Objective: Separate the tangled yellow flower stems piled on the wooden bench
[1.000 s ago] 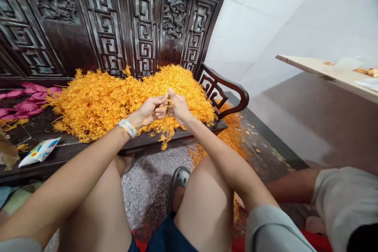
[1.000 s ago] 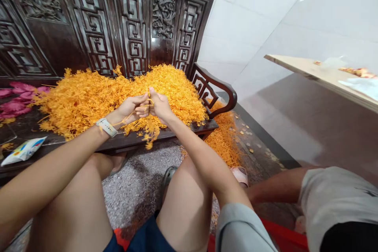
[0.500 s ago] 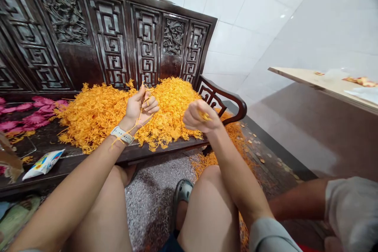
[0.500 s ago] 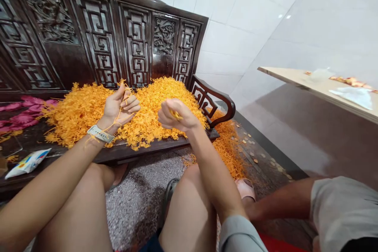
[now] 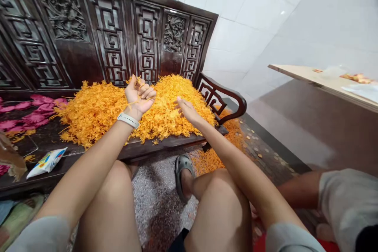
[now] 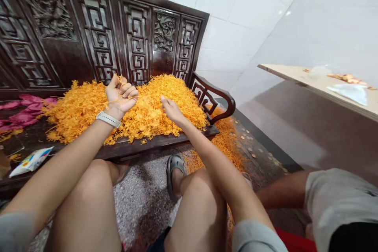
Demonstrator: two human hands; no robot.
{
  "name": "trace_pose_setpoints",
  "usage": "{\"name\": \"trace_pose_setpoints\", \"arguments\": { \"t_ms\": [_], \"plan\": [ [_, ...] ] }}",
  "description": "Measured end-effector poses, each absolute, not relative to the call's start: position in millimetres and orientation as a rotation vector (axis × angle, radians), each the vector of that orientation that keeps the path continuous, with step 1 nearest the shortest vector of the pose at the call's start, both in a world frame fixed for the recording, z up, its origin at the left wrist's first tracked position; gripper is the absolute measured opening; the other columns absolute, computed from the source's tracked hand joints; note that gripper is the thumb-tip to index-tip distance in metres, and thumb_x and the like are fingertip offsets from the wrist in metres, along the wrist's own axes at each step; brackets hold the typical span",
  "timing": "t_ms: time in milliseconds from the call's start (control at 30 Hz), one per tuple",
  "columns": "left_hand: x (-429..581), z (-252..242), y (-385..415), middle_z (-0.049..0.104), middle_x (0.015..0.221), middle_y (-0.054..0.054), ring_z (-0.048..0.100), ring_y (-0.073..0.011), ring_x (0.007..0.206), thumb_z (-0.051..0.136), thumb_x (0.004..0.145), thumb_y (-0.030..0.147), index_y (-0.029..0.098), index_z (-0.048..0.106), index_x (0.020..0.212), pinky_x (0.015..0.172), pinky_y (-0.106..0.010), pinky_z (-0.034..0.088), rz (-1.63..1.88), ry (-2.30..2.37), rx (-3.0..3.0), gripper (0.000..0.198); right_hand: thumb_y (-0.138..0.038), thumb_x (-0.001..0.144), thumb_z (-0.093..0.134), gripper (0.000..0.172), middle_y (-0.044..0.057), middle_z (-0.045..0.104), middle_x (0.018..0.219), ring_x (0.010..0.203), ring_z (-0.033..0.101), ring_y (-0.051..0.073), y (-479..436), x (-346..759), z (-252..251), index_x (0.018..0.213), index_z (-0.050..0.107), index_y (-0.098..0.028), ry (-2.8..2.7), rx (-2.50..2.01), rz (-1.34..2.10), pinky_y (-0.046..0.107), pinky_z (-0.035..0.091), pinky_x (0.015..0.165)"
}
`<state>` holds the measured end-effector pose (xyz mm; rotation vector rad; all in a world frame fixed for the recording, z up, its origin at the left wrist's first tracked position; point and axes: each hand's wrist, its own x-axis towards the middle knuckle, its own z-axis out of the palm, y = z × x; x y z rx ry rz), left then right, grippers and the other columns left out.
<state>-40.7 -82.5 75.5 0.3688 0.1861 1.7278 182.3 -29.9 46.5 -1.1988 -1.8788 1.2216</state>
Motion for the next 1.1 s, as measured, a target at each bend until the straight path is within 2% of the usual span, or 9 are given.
{"name": "trace_pose_setpoints", "arguments": {
  "t_ms": [100, 200, 300, 433, 533, 633, 733, 867, 1100],
  "plan": [
    [-31.0, 90.0, -59.5, 0.023, 0.044, 0.008, 0.024, -0.0059, 0.035, 0.037, 0.113, 0.056, 0.020, 0.045, 0.063, 0.039, -0.021, 0.026, 1.676, 0.193, 0.410, 0.062, -0.075, 0.101, 0.049, 0.064, 0.014, 0.068, 0.132, 0.112, 0.060, 0.023, -36.4, 182.8, 54.1, 0.130, 0.067, -0.021, -1.798, -1.001, 1.437, 0.031, 0.050, 0.082],
    [-17.6, 102.2, -44.2, 0.025, 0.044, 0.008, 0.026, -0.0054, 0.034, 0.041, 0.112, 0.057, 0.019, 0.049, 0.065, 0.038, -0.020, 0.027, 1.596, 0.223, 0.476, 0.061, -0.069, 0.092, 0.071, 0.054, 0.010, 0.071, 0.118, 0.105, 0.061, 0.021, -35.5, 182.5, 51.2, 0.115, 0.070, -0.021, -1.647, -0.806, 1.721, 0.030, 0.049, 0.081],
    [-13.1, 103.4, -36.3, 0.027, 0.043, 0.008, 0.027, -0.0057, 0.033, 0.049, 0.109, 0.058, 0.018, 0.057, 0.071, 0.037, -0.020, 0.027, 1.540, 0.298, 0.524, 0.056, -0.049, 0.077, 0.092, 0.040, 0.004, 0.068, 0.101, 0.091, 0.059, 0.015, -29.8, 183.5, 34.3, 0.095, 0.071, -0.020, -1.569, -0.735, 1.710, 0.026, 0.045, 0.077],
    [-21.8, 83.8, -27.2, 0.028, 0.044, 0.010, 0.024, -0.0051, 0.033, 0.068, 0.102, 0.047, 0.019, 0.061, 0.079, 0.034, -0.019, 0.022, 1.407, 0.534, 0.688, 0.037, -0.044, 0.084, 0.085, 0.028, 0.002, 0.063, 0.086, 0.075, 0.051, 0.011, -16.2, 194.3, 14.2, 0.082, 0.071, -0.020, -1.509, -0.767, 1.600, 0.026, 0.041, 0.068],
    [-24.6, 58.1, -21.8, 0.029, 0.046, 0.012, 0.019, -0.0030, 0.035, 0.086, 0.087, 0.030, 0.019, 0.058, 0.078, 0.035, -0.017, 0.016, 1.289, 0.749, 0.918, 0.031, -0.035, 0.086, 0.081, 0.017, 0.003, 0.067, 0.087, 0.080, 0.056, 0.013, -8.1, 207.3, 10.2, 0.082, 0.074, -0.020, -1.495, -0.773, 1.543, 0.027, 0.045, 0.076],
    [-20.7, 34.1, -20.5, 0.030, 0.049, 0.013, 0.019, -0.0027, 0.038, 0.095, 0.075, 0.027, 0.019, 0.062, 0.081, 0.038, -0.017, 0.015, 1.259, 0.913, 1.127, 0.034, -0.029, 0.084, 0.079, 0.010, 0.003, 0.070, 0.087, 0.083, 0.059, 0.013, -7.8, 215.5, 12.1, 0.081, 0.076, -0.020, -1.526, -0.742, 1.540, 0.028, 0.047, 0.081],
    [-18.3, 24.7, -21.9, 0.050, 0.059, 0.006, 0.034, -0.0042, 0.045, 0.099, 0.068, 0.026, 0.018, 0.072, 0.090, 0.043, -0.018, 0.025, 1.260, 0.974, 1.366, 0.037, -0.023, 0.077, 0.080, 0.008, 0.004, 0.074, 0.090, 0.086, 0.062, 0.013, -11.2, 216.7, 15.6, 0.082, 0.076, -0.018, -1.549, -0.626, 1.688, 0.028, 0.048, 0.082],
    [-21.2, 31.5, -26.4, 0.072, 0.096, -0.004, 0.048, -0.0064, 0.059, 0.102, 0.057, 0.013, 0.017, 0.078, 0.095, 0.051, -0.020, 0.033, 1.043, 1.013, 1.606, 0.045, -0.021, 0.072, 0.081, 0.015, 0.004, 0.075, 0.092, 0.091, 0.066, 0.016, -11.8, 216.5, 16.7, 0.086, 0.077, -0.017, -1.490, -0.469, 1.852, 0.029, 0.052, 0.086],
    [-8.7, 25.2, -34.3, 0.067, 0.078, -0.005, 0.055, -0.0111, 0.065, 0.096, 0.074, 0.020, 0.014, 0.077, 0.079, 0.058, -0.021, 0.038, 0.939, 0.999, 1.677, 0.020, -0.031, 0.084, 0.077, 0.016, 0.007, 0.072, 0.089, 0.089, 0.067, 0.018, -8.3, 224.1, 14.7, 0.086, 0.073, -0.015, -1.210, -0.582, 1.958, 0.030, 0.057, 0.080]
  ]
}}
